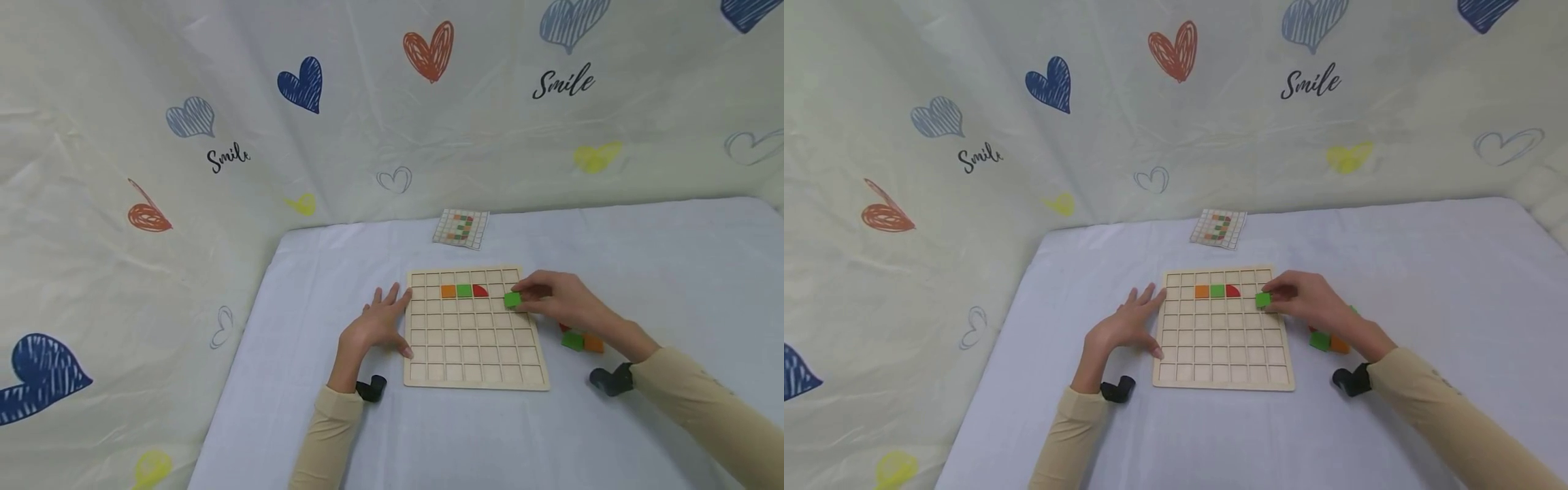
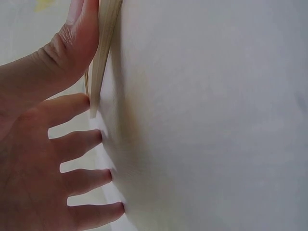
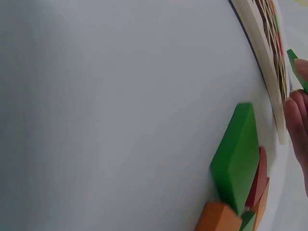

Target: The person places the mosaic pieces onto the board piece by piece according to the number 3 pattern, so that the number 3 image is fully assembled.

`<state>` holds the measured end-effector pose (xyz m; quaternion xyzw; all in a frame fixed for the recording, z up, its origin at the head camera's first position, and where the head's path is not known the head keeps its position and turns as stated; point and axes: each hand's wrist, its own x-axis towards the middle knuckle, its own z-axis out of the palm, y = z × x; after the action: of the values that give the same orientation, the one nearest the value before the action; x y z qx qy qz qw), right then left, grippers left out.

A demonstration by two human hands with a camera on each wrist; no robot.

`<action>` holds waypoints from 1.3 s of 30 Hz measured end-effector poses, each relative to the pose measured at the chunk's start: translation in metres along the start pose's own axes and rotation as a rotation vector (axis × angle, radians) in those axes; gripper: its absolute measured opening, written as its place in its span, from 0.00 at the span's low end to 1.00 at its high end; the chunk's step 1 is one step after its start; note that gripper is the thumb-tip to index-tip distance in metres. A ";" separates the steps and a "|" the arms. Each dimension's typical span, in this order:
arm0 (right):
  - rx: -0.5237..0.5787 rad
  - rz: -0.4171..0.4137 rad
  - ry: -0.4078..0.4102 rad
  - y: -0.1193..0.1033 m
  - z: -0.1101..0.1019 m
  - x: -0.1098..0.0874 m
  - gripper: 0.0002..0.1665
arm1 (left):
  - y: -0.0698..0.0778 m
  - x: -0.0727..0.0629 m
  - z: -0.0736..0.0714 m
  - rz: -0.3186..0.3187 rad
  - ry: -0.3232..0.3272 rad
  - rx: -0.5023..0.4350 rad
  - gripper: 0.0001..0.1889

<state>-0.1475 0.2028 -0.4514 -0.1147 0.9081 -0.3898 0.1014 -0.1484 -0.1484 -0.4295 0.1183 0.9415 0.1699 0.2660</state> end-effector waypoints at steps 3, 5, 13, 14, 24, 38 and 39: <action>0.010 -0.021 -0.018 -0.004 0.004 0.003 0.20 | 0.000 -0.001 -0.001 -0.006 0.003 -0.006 0.66; 0.004 -0.033 -0.022 -0.005 0.006 0.005 0.20 | 0.000 -0.002 -0.001 -0.007 0.003 -0.013 0.66; -0.007 -0.050 -0.033 -0.010 0.013 0.011 0.19 | -0.001 0.000 0.000 0.013 0.001 -0.020 0.65; -0.005 -0.059 -0.035 -0.011 0.014 0.012 0.18 | -0.001 0.000 0.000 0.013 0.001 -0.019 0.65; -0.014 -0.097 -0.046 -0.016 0.025 0.022 0.18 | 0.000 0.000 0.001 0.007 0.008 -0.022 0.65; -0.104 -0.155 -0.029 -0.020 0.034 0.031 0.17 | -0.002 0.002 0.001 0.010 0.009 -0.019 0.65; -0.106 -0.155 -0.029 -0.020 0.035 0.031 0.17 | -0.002 0.002 0.001 0.010 0.007 -0.019 0.65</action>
<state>-0.1650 0.1569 -0.4633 -0.1957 0.9141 -0.3464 0.0778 -0.1495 -0.1497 -0.4318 0.1196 0.9402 0.1806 0.2629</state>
